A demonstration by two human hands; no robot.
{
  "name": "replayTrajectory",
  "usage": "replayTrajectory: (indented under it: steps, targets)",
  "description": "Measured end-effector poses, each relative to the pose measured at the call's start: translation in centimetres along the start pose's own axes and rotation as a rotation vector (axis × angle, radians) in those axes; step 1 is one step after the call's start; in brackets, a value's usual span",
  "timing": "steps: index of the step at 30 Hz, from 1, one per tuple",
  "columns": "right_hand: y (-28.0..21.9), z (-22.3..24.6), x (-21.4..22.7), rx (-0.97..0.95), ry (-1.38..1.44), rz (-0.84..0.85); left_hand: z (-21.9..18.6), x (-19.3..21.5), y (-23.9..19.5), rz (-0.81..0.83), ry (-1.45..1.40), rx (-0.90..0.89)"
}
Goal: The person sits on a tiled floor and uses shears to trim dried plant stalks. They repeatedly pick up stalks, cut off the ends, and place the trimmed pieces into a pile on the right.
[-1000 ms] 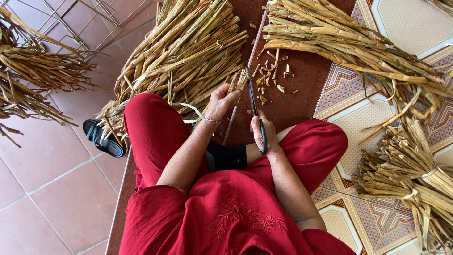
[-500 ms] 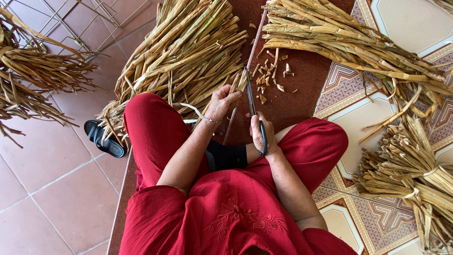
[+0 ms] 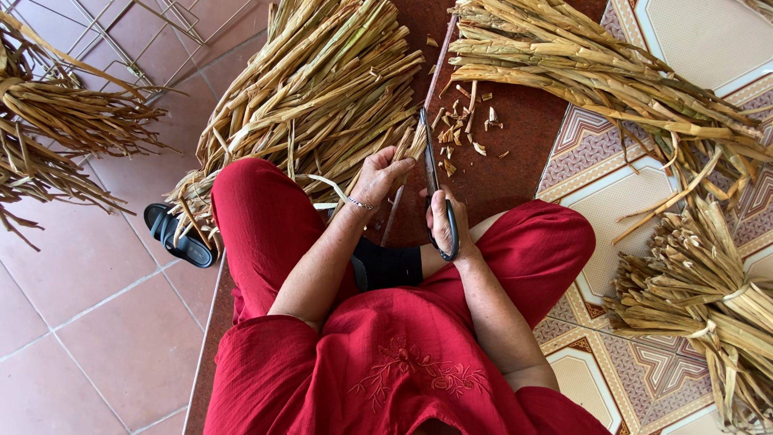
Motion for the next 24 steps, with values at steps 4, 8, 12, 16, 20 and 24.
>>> replayTrajectory:
  steps: [4,8,12,16,20,24]
  targets:
    - [-0.1,-0.5,0.2,0.010,0.006,-0.023,-0.6,-0.1,-0.1,0.003,0.051,0.017]
    - [0.1,-1.1,0.1,0.023,0.029,-0.059,-1.8,-0.4,-0.5,0.039,0.076,0.048]
    - [1.8,-3.5,3.1,-0.075,0.396,-0.289,-1.4,-0.7,-1.8,0.088,0.225,0.082]
    - [1.9,-4.4,5.6,0.040,0.552,-0.359,-1.1,1.8,-0.9,-0.141,0.294,0.069]
    - [1.8,-5.7,3.9,-0.025,0.600,-0.262,-1.8,6.4,2.3,-0.506,0.743,0.149]
    - [1.9,-6.0,3.3,-0.023,0.567,-0.215,3.7,6.9,6.0,-0.477,1.205,0.111]
Point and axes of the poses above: each hand's wrist, its own y-axis towards the middle knuckle, its own x-axis out of the back of the hand, z = x × y, the point moved 7 cm from there along y, towards the middle knuckle, and after that the axes turned 7 degrees about x, right-handed, at the moved point
